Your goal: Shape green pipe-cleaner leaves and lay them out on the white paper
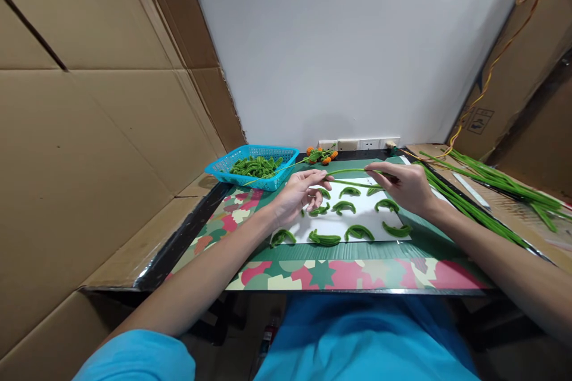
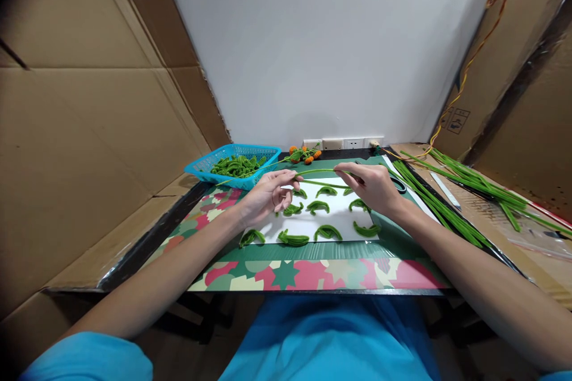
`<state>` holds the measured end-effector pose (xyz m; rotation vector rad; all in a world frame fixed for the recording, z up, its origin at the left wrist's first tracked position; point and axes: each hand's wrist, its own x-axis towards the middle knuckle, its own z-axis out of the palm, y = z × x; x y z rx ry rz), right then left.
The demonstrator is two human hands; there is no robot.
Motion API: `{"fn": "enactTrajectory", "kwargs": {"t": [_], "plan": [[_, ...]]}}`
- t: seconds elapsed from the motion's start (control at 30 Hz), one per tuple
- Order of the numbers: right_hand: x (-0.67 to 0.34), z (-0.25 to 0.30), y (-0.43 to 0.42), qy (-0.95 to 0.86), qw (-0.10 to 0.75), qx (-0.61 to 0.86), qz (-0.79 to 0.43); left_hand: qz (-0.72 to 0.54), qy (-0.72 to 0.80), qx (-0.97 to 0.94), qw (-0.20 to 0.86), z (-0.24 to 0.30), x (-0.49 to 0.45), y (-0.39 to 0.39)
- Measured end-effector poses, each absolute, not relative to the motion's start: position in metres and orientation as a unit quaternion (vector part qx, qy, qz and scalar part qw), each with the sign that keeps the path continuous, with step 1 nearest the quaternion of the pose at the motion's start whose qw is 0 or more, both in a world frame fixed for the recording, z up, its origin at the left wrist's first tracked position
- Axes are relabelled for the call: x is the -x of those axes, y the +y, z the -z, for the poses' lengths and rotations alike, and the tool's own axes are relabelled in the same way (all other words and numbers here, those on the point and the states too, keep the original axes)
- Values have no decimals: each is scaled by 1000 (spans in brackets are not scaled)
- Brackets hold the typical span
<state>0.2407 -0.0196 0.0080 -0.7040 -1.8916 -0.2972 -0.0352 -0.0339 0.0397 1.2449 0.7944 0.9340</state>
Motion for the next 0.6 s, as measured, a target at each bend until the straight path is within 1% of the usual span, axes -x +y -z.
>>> {"fn": "enactTrajectory", "kwargs": {"t": [0.23,0.47,0.6], "plan": [[-241,-6,-19,-802,514,283,109,-398,369,-623,564,-33,35,-34],[-239,-4,-21,-820,486,287,97,-344,347,-646,587,-30,33,-36],[-240,-3,-21,-826,484,274,90,-359,330,-644,589,-30,32,-35]]}}
